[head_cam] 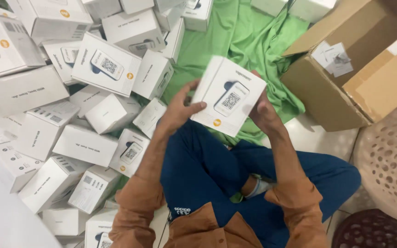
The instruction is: The person unboxes multiple small electronic product boxes and sorts the contents.
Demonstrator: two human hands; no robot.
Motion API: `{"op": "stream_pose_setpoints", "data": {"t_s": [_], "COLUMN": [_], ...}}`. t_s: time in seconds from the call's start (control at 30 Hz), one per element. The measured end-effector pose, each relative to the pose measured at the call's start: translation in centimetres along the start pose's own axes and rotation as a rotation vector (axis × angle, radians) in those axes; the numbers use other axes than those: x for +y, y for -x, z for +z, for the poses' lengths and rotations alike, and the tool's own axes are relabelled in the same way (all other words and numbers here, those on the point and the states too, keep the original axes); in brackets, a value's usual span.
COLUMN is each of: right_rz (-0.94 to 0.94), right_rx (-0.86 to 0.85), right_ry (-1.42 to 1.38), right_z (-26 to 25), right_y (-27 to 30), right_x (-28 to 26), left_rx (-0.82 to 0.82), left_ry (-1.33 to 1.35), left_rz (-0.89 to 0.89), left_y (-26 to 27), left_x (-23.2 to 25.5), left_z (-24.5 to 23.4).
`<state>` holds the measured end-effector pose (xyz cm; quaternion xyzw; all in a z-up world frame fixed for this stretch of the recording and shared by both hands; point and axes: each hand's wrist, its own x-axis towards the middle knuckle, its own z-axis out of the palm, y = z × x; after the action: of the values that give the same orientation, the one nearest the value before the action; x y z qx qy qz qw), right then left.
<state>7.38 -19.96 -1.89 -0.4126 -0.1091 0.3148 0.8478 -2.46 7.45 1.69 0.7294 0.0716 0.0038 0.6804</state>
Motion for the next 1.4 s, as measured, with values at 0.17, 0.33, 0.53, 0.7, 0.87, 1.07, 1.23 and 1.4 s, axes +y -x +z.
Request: {"op": "stream_pose_setpoints", "data": {"t_s": [0.17,0.33,0.53,0.7,0.87,1.07,1.23,1.4], "right_rz": [0.088,0.047,0.059,0.003,0.249,0.318,0.312,0.311], "right_rx": [0.354,0.611,0.618,0.551,0.333,0.164,0.197,0.547], "right_ry": [0.333,0.066,0.133,0.228,0.098,0.268,-0.187,0.094], "right_z": [-3.8,-7.9,-10.7,-14.8,-13.5,-16.1,-16.5,-15.4], "right_y": [6.0,8.3,9.0,7.9,9.6,9.9,11.0,10.0], "right_x": [-3.0,1.2,2.5,5.7,2.8,3.7,3.6,5.9], "left_rx": [-0.074,0.109,0.282,0.358,0.262,0.270,0.087,-0.045], "left_ry": [0.264,0.775,0.774,0.758,0.670,0.687,0.317,0.176], "left_rz": [-0.226,-0.552,-0.622,-0.641,-0.531,-0.441,-0.346,-0.335], "left_y": [1.4,1.3,1.9,2.2,1.3,-3.3,-5.7,-9.9], "left_x": [-5.8,-9.2,-17.3,-14.8,-11.4,-15.2,-10.3,-12.2], "left_z": [10.0,16.9,19.6,20.0,19.7,18.0,14.9,13.5]}}
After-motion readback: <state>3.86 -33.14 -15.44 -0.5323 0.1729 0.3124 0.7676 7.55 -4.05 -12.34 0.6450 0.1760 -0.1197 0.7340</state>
